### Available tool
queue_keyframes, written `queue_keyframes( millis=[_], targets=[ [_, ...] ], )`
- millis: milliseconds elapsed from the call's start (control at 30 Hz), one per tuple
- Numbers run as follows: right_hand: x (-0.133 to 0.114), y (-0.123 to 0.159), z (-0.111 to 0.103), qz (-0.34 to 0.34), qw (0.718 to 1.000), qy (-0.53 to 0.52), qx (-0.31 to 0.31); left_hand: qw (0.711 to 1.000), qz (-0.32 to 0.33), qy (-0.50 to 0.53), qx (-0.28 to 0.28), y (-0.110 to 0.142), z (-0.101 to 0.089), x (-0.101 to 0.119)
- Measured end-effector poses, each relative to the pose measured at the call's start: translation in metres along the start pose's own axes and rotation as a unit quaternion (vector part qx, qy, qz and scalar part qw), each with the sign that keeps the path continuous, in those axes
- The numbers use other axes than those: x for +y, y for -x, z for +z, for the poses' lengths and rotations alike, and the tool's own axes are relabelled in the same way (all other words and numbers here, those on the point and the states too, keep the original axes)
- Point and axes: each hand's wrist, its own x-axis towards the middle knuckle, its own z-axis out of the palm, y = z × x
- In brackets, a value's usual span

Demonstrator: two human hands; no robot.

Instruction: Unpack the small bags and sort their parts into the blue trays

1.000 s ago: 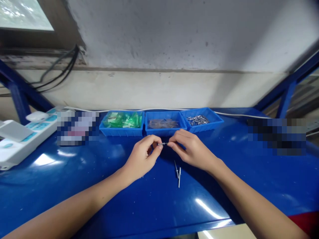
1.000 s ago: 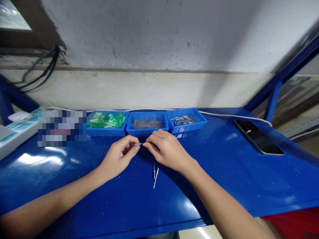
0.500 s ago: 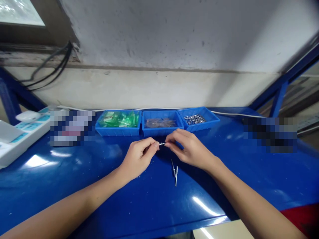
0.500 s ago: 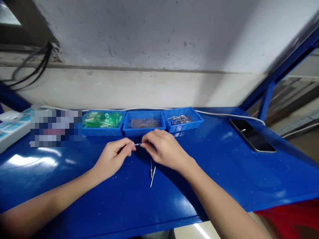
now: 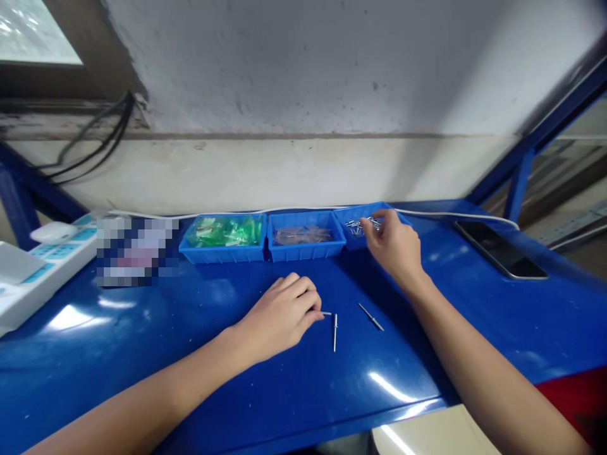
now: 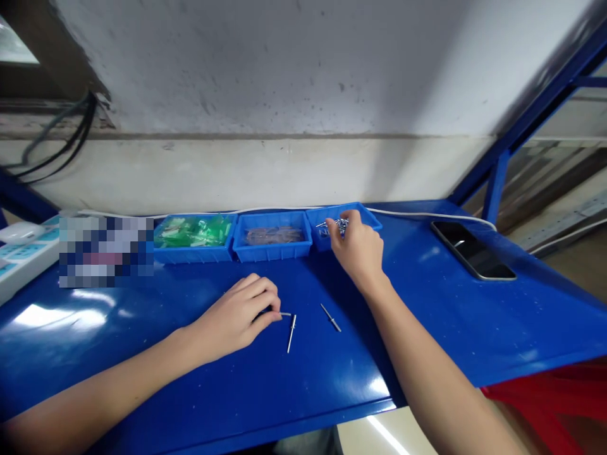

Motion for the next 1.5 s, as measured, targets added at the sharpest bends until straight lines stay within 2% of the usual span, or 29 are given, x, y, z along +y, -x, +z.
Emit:
queue_keyframes(
  millis=[67,133,267,367,500,667,867,967,1133,1233,1333,1400,1500],
  targets=[
    [-0.012,0.008,-0.005,-0.045,0.997,-0.059,-0.033,0.999,-0.03,0.015,0.012,-0.001,0.0,-0.002],
    [-0.029,0.018,-0.012,-0.13,0.98,-0.121,-0.093,0.995,-0.068,0.056,0.045,-0.003,-0.001,-0.005],
    [-0.055,0.04,-0.017,-0.312,0.909,-0.178,-0.213,0.966,-0.157,0.167,0.116,-0.006,-0.002,-0.015],
    [-0.061,0.047,-0.013,-0.353,0.889,-0.177,-0.232,0.951,-0.184,0.213,0.13,-0.007,-0.003,-0.021],
    [-0.057,0.045,-0.01,-0.35,0.894,-0.175,-0.219,0.941,-0.183,0.247,0.139,-0.006,-0.003,-0.022],
    [-0.054,0.041,-0.011,-0.325,0.901,-0.194,-0.21,0.923,-0.183,0.284,0.185,-0.004,-0.003,-0.019],
    [-0.054,0.042,-0.011,-0.31,0.905,-0.209,-0.203,0.933,-0.203,0.234,0.182,-0.003,-0.003,-0.02],
    [-0.056,0.044,-0.011,-0.328,0.896,-0.223,-0.198,0.938,-0.204,0.215,0.18,-0.004,-0.002,-0.022],
    [-0.054,0.041,-0.013,-0.344,0.893,-0.229,-0.181,0.948,-0.198,0.204,0.144,-0.004,-0.003,-0.019],
    [-0.038,0.028,-0.015,-0.288,0.93,-0.213,-0.089,0.973,-0.122,0.165,0.103,-0.001,-0.003,-0.009],
    [-0.013,0.009,-0.013,-0.157,0.976,-0.144,0.036,0.994,-0.002,0.111,0.014,0.003,-0.004,0.004],
    [0.0,0.0,-0.011,-0.098,0.989,-0.095,0.062,0.995,0.032,0.088,-0.036,0.004,-0.004,0.011],
    [0.003,-0.002,-0.008,-0.084,0.992,-0.078,0.053,0.996,0.031,0.067,-0.042,0.002,-0.001,0.013]
  ],
)
